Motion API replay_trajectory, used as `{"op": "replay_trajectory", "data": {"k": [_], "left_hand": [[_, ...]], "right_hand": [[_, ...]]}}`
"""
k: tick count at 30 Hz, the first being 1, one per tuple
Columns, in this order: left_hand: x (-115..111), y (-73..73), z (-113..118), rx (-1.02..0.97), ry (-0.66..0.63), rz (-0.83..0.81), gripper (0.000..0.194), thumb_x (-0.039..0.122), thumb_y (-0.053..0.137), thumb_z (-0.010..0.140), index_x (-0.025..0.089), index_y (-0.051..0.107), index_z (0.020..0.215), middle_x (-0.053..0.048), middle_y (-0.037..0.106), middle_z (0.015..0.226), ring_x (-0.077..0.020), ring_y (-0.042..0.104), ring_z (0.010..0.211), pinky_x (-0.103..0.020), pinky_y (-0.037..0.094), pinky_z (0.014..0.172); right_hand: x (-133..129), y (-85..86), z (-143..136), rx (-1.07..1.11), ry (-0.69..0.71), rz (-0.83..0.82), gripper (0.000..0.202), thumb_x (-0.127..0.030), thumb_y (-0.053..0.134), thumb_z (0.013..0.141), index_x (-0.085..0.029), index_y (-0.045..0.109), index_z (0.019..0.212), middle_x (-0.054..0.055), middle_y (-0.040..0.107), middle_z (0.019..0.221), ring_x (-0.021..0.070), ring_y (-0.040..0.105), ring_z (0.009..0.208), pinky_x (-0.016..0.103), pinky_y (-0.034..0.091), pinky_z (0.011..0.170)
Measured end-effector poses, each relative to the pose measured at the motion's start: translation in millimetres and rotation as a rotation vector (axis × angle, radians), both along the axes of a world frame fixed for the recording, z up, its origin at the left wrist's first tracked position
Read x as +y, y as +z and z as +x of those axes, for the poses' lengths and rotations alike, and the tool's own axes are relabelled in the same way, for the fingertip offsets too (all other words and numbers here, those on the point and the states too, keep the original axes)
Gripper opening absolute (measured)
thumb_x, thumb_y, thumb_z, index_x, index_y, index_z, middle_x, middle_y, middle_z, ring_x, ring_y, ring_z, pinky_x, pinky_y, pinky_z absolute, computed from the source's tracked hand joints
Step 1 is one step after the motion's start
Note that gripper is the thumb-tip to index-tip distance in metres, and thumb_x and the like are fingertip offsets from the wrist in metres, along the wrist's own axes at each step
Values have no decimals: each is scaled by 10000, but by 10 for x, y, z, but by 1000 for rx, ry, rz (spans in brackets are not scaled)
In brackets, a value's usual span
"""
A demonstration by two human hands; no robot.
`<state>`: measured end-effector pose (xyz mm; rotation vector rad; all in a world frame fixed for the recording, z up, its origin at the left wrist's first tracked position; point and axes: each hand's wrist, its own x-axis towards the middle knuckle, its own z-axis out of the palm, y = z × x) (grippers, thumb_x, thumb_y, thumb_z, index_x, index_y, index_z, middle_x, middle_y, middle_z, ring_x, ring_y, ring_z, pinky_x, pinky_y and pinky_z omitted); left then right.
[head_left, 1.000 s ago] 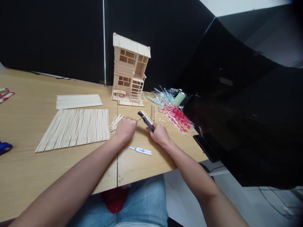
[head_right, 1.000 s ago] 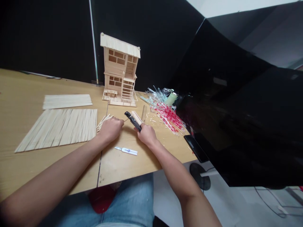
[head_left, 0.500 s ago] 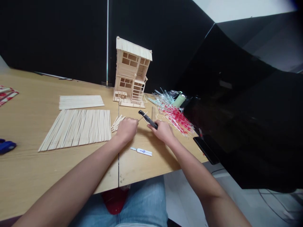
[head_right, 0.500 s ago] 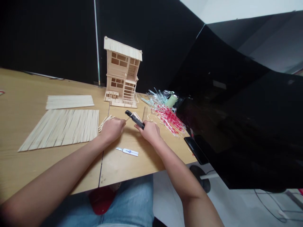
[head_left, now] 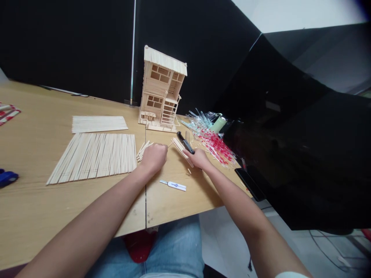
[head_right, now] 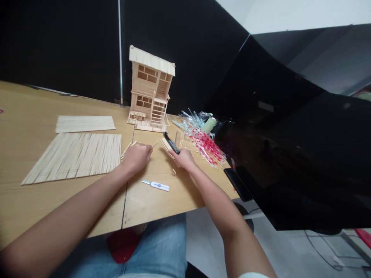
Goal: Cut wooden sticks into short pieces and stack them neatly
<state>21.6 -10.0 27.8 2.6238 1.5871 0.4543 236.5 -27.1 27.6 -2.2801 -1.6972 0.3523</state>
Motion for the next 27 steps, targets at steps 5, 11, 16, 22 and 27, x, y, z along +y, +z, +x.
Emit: {"op": "replay_trajectory", "data": {"k": [5,11,16,22,27], "left_hand": [[86,10,-104,-39,82,-37,353,272,414,945,138,739,973,-194,734,968,-330,695,918,-368,490,727],[215,36,-234,-39,221,-69,375,343,437,942,132,742,996,-204,736,965,-339,696,919,-377,501,750],[290,31,-327,25,328,-134,346,305,483,911,91,752,957,-249,727,952,-397,691,925,-420,512,741],[305,5,-355,53,349,-151,342,313,502,904,85,751,961,-257,722,944,-393,681,920,-419,502,739],[292,10,-343,60,351,-129,373,345,465,935,103,746,973,-232,720,967,-357,678,936,-396,487,749]], "right_hand": [[-95,117,153,126,-14,-41,364,-489,633,865,-176,631,680,-3,563,473,165,569,478,243,378,514],[-563,47,167,44,129,-42,210,-354,743,739,-184,619,722,2,648,643,154,580,589,233,319,527],[-840,-88,120,-12,228,46,84,-182,632,764,-191,621,846,29,696,795,173,613,710,234,335,599],[-968,-140,255,-132,284,48,139,-131,603,783,-201,591,902,58,708,840,207,642,762,250,338,634],[-807,-203,524,-302,63,54,127,-145,591,821,-185,616,939,104,715,866,234,652,764,273,336,630]]}}
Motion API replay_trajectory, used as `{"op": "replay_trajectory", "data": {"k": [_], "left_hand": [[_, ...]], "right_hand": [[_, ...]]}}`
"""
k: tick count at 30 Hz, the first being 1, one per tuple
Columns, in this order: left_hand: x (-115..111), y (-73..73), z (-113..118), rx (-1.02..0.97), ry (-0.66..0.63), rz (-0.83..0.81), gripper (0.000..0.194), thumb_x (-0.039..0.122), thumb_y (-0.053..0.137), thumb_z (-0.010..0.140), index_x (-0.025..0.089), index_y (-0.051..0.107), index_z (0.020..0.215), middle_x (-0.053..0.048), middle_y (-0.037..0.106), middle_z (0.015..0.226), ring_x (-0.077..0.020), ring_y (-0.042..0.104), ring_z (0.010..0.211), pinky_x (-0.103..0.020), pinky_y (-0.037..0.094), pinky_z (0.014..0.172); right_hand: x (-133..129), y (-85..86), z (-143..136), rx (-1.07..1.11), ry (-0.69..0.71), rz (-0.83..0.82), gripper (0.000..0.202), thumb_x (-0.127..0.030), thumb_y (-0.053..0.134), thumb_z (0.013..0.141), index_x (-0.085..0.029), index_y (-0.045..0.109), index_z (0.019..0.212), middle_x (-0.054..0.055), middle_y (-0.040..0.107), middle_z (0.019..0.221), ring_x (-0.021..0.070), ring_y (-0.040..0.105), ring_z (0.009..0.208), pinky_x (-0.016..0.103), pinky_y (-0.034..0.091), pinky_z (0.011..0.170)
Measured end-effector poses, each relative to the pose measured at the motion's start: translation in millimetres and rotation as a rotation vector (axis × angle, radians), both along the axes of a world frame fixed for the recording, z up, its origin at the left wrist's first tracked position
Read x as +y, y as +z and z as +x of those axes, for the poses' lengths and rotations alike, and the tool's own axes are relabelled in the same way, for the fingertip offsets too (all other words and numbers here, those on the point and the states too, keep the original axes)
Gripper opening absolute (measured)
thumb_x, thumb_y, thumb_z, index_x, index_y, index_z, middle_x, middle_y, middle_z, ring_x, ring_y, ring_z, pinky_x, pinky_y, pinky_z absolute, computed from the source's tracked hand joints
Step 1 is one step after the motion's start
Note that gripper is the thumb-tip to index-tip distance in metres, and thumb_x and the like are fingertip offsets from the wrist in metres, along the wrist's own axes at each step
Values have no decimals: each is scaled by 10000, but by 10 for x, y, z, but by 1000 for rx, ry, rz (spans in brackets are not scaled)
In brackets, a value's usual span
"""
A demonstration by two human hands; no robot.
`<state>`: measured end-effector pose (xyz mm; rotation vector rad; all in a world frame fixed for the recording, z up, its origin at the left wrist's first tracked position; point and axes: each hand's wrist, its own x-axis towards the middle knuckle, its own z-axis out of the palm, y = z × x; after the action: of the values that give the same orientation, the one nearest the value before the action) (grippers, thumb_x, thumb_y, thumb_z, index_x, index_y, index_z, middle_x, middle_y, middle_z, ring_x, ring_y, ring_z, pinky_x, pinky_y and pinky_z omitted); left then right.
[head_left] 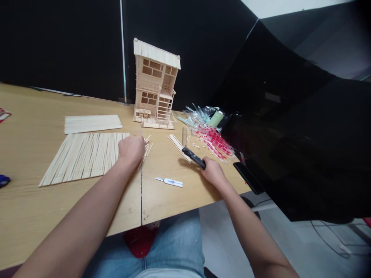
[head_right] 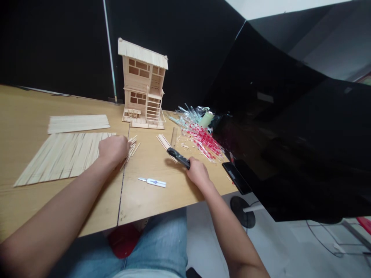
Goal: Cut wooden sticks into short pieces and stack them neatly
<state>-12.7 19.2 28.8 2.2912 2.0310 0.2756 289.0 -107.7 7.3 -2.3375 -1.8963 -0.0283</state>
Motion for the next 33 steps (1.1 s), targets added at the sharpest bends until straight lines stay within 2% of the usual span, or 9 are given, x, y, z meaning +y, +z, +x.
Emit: {"op": "replay_trajectory", "data": {"k": [2,4,7,10,15,23,27,30,33], "left_hand": [[-5,2,8,-2,13,26,379,353,462,933,103,746,967,-224,717,975,-358,678,936,-385,483,732],[-17,0,23,-21,-6,72,388,368,456,936,110,746,950,-206,716,990,-351,678,927,-368,475,708],[-54,-25,74,-99,-81,140,388,404,452,941,160,753,927,-149,724,1015,-315,677,915,-338,451,675],[-101,-86,158,-183,-167,148,360,424,467,935,216,761,942,-99,735,1026,-284,673,909,-327,428,648],[-141,-200,265,-252,-282,135,334,421,483,931,241,764,941,-75,758,980,-270,675,877,-341,431,672],[-115,-238,269,-218,-285,75,309,413,507,910,255,770,943,-84,766,939,-287,683,857,-350,456,678],[-126,-222,288,-220,-273,41,294,402,517,900,253,768,933,-77,768,919,-284,685,869,-341,464,685],[-134,-220,305,-269,-297,17,275,385,534,890,245,768,923,-65,770,892,-254,684,846,-325,466,713],[-134,-235,328,-374,-367,-31,237,342,568,866,221,769,900,-57,771,854,-220,678,790,-306,459,712]], "right_hand": [[127,12,65,-3,-90,51,149,-177,618,821,-177,625,970,115,717,894,241,656,794,272,355,638],[273,48,52,7,-123,113,196,-166,624,803,-170,634,999,112,718,902,240,657,811,269,373,645],[527,98,-125,63,-37,151,194,-156,610,789,-176,661,976,87,721,875,229,659,800,263,393,648],[809,91,-388,140,69,101,155,-179,615,797,-189,683,936,69,730,876,221,668,793,257,414,655],[1144,25,-681,126,69,49,208,-173,659,801,-173,679,1008,127,735,951,265,691,871,288,458,718],[1169,36,-846,73,92,-35,257,-254,662,851,-152,643,1086,171,722,1004,302,699,927,326,495,769],[1155,27,-924,92,65,-78,248,-225,661,824,-143,653,1058,173,718,994,296,698,922,313,492,757],[1126,58,-908,160,57,38,240,-223,659,782,-159,643,1013,136,713,919,287,686,863,317,485,729],[1074,98,-858,347,132,287,171,-217,622,757,-200,596,925,41,670,806,221,640,755,289,470,698]]}}
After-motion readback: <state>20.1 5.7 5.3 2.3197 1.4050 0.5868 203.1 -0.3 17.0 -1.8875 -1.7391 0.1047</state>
